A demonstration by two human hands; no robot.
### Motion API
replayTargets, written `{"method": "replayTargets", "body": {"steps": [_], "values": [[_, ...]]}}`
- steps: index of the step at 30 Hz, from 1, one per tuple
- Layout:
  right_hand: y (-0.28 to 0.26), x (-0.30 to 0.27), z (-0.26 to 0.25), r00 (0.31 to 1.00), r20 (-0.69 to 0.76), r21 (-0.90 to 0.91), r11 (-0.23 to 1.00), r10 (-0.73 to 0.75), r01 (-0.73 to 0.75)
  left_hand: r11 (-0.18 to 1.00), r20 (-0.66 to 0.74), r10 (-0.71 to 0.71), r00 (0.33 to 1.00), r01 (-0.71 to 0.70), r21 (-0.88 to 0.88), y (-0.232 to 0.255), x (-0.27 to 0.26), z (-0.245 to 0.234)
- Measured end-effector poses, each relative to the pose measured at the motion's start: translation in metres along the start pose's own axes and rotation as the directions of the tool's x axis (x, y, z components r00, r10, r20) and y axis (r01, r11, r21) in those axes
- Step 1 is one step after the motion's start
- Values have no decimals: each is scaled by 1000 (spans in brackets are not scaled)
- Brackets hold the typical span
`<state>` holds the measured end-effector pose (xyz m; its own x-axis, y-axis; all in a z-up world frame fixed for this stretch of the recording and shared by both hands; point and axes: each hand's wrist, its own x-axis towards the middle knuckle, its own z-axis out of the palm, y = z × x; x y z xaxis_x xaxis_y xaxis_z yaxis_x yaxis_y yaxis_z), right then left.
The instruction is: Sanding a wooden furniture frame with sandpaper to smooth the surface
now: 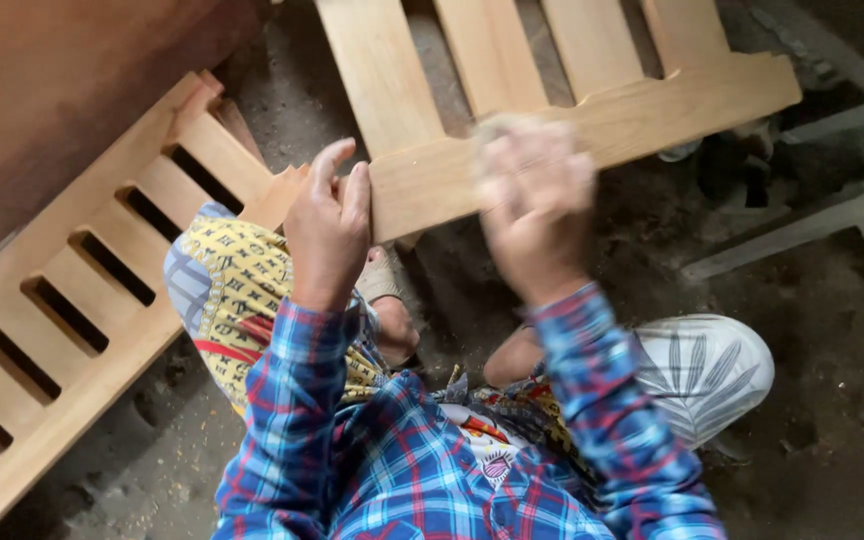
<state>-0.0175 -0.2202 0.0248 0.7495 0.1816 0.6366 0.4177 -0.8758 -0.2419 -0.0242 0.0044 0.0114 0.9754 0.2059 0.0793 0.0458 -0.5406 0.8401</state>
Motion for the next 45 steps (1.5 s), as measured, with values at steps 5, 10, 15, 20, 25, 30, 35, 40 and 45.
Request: {"method": "replayTargets", "body": {"steps": [5, 10, 15, 20, 25, 30, 35, 40, 45], "values": [[-34, -33, 3, 986, 149, 133, 987, 71, -91, 999, 91, 10, 996, -7, -40, 9, -32, 8], [53, -37, -7, 986, 167, 122, 992, 4, -24, 969, 166, -72, 983, 108, -222, -2, -61, 34], [225, -43, 1, 1000, 3, -91, 996, 23, -22, 948, 169, -131, 977, 173, -267, 10, -70, 36], [194, -39, 6, 998, -36, -174, 984, 43, -49, 940, 95, -80, 992, 106, -325, 11, -69, 43], [0, -41, -17, 995, 69, 27, 997, 69, -71, 901, 65, -63, 996, 85, -426, 7, -69, 54], [-40, -65, -28, 963, 265, 144, 990, -43, 4, 826, 99, 25, 995, 35, -562, 1, -73, 54], [66, 4, -38, 992, 94, 185, 981, -83, 65, 922, 75, -10, 997, 38, -384, 13, -68, 47], [221, -18, -14, 962, 128, -62, 970, 240, -233, 958, 75, -52, 996, 70, -277, 14, -68, 49], [183, -33, 2, 976, -29, -293, 932, 216, -215, 741, 81, 43, 996, 22, -671, 1, -68, 61]]}}
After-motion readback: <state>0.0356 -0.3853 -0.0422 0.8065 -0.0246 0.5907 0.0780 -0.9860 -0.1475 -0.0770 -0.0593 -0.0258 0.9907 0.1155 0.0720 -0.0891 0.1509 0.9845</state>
